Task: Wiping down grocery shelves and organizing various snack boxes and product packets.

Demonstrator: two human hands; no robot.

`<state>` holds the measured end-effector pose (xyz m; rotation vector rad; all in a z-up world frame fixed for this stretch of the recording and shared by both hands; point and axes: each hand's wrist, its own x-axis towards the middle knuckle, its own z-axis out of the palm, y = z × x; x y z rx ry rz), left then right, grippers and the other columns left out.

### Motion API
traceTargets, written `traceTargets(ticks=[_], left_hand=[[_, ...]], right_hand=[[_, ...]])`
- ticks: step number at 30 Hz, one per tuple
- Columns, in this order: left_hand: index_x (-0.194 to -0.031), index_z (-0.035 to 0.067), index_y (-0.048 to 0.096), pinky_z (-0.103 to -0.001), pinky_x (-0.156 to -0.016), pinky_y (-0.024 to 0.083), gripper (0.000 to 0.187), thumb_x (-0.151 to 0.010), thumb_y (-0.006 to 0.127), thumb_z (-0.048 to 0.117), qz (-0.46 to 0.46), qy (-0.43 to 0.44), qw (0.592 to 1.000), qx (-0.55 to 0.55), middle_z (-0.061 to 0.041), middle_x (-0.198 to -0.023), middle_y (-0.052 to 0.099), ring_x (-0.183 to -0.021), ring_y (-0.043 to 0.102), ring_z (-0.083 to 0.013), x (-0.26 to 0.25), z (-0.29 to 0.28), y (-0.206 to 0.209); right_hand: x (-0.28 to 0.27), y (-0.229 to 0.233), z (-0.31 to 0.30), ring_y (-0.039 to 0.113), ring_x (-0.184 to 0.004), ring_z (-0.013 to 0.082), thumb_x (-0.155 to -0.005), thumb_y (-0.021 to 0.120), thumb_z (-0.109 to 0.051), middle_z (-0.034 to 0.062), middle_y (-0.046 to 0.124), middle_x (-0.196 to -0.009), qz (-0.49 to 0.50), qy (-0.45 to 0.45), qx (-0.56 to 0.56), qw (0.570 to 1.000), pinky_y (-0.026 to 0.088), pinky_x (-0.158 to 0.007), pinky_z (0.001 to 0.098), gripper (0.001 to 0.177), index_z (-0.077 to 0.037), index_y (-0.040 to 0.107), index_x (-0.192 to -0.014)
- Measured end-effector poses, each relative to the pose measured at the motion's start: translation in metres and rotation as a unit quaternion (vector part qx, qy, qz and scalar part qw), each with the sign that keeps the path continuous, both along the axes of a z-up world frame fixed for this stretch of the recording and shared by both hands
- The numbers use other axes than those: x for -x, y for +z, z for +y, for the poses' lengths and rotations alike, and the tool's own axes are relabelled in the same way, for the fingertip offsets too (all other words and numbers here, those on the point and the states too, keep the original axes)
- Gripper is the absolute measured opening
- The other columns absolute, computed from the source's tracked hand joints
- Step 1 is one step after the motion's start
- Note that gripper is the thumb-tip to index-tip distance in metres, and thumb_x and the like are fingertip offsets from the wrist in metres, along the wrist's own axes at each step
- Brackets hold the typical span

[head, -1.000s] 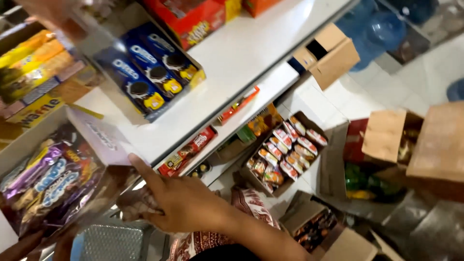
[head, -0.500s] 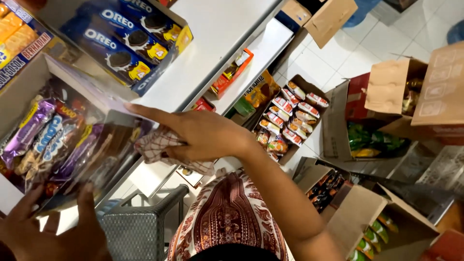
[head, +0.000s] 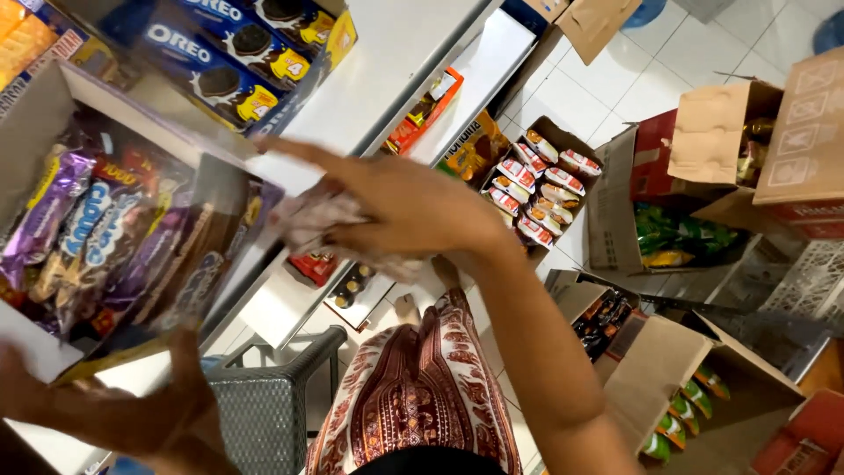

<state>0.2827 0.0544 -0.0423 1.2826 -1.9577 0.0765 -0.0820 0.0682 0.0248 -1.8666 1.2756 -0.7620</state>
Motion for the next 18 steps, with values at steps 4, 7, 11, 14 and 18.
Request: traceTargets(ticks=[4, 7, 11, 14, 18], left_hand=[[-0.134, 0.012, 0.046, -0.038, -0.107, 0.041, 0.069, -0.08, 0.089, 0.019, -0.041, -0.084, 0.996, 0.004, -0.008, -0.119, 0.047, -0.119, 0.046, -0.025, -0.103, 0.057, -0.165], [-0.125, 0.026, 0.051, -0.034, -0.099, 0.04, 0.061, -0.076, 0.088, 0.027, -0.078, -0.148, 0.986, 0.001, 0.004, -0.103, 0.05, -0.108, 0.046, -0.0161, -0.135, 0.065, -0.231], [-0.128, 0.025, 0.057, -0.069, -0.119, 0.036, 0.066, -0.072, 0.093, 0.023, -0.107, -0.134, 0.961, 0.219, -0.01, -0.128, 0.052, -0.128, 0.047, -0.0407, -0.005, 0.034, -0.075], [-0.155, 0.004, 0.031, -0.054, -0.12, 0.04, 0.088, -0.092, 0.081, 0.039, 0.066, -0.046, 0.992, 0.093, -0.017, -0.165, 0.02, -0.153, 0.027, -0.0411, -0.011, 0.025, -0.058], [-0.127, 0.011, 0.062, -0.068, -0.122, 0.029, 0.051, -0.087, 0.091, 0.022, -0.056, 0.008, 0.993, 0.102, -0.015, -0.169, 0.022, -0.157, 0.019, -0.0459, 0.013, 0.008, 0.001]], right_hand=[[0.016, 0.01, 0.012, 0.077, -0.105, 0.0256, -0.091, 0.069, -0.021, 0.0078, 0.075, -0.118, -0.095, -0.249, 0.12, 0.956, 0.063, -0.096, 0.0426, 0.064, -0.024, 0.043, -0.149], [-0.005, -0.032, -0.012, 0.065, -0.118, 0.0318, -0.087, 0.07, -0.018, 0.0105, 0.068, -0.13, -0.009, -0.398, 0.185, 0.898, 0.058, -0.103, 0.0453, 0.052, -0.02, 0.057, -0.138], [-0.063, -0.065, -0.016, 0.048, -0.138, 0.0421, -0.081, 0.077, -0.012, 0.0084, 0.057, -0.147, 0.195, -0.41, 0.275, 0.847, 0.044, -0.118, 0.0525, 0.056, -0.025, 0.065, -0.133], [-0.094, -0.062, 0.014, 0.052, -0.139, 0.0392, -0.086, 0.077, -0.011, 0.0066, 0.057, -0.151, 0.166, -0.39, 0.276, 0.863, 0.047, -0.12, 0.0523, 0.055, -0.027, 0.064, -0.137], [-0.072, -0.061, 0.003, 0.052, -0.135, 0.0403, -0.082, 0.079, -0.014, 0.0089, 0.057, -0.149, 0.174, -0.386, 0.257, 0.869, 0.047, -0.11, 0.0547, 0.058, -0.023, 0.066, -0.137]])
